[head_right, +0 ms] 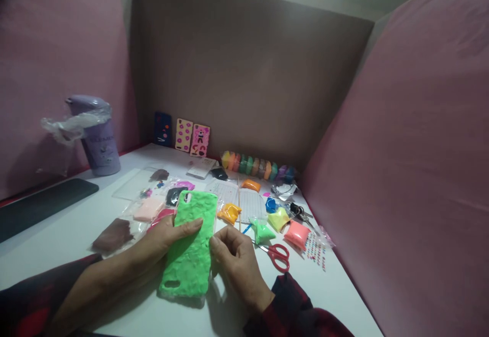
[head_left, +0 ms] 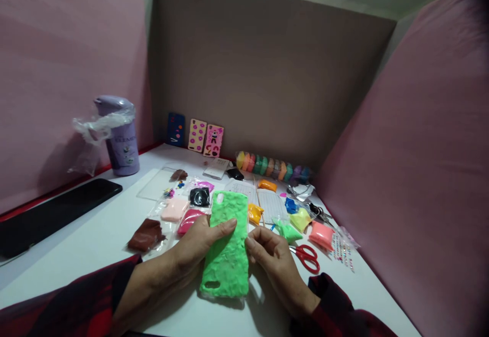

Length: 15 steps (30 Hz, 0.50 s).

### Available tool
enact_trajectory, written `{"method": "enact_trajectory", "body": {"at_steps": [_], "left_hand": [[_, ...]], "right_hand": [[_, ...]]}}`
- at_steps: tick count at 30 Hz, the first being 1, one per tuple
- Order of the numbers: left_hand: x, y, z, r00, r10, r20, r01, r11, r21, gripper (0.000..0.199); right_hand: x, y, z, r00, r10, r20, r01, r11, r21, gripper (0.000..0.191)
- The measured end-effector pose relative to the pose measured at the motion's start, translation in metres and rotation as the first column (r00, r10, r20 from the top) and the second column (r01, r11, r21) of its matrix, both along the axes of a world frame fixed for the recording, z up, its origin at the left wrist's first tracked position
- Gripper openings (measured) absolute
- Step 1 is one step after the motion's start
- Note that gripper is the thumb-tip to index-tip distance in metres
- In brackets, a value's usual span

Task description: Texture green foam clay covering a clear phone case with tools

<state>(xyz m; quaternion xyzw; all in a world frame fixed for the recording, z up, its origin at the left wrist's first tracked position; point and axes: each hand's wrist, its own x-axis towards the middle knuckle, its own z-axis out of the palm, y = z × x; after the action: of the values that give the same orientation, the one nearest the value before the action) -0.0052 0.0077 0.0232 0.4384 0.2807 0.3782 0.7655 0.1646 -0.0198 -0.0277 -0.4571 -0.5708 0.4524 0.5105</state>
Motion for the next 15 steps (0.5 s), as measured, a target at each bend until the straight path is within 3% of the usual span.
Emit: {"method": "enact_trajectory", "body": {"at_steps": [5, 9, 15], "left_hand": [[0.0027, 0.0013, 0.0030, 1.000, -0.010, -0.024, 0.010, 1.000, -0.030, 0.022], [0.0046, -0.0004, 0.0023, 0.999, -0.014, 0.052, 0.015, 1.000, -0.014, 0.018], [0.0052, 0.0036, -0.0055, 0.999, 0.045, -0.016, -0.046, 0.998, -0.052, 0.018]], "right_hand": [[-0.0019, -0.0018, 0.0041, 1.000, -0.010, -0.024, 0.010, 1.000, 0.006, 0.037], [-0.0020, -0.0014, 0.0044, 1.000, -0.024, -0.012, 0.024, 0.999, 0.025, 0.036], [-0.0011, -0.0002, 0.0013, 1.000, -0.019, 0.004, 0.019, 1.000, 0.016, 0.030]]}}
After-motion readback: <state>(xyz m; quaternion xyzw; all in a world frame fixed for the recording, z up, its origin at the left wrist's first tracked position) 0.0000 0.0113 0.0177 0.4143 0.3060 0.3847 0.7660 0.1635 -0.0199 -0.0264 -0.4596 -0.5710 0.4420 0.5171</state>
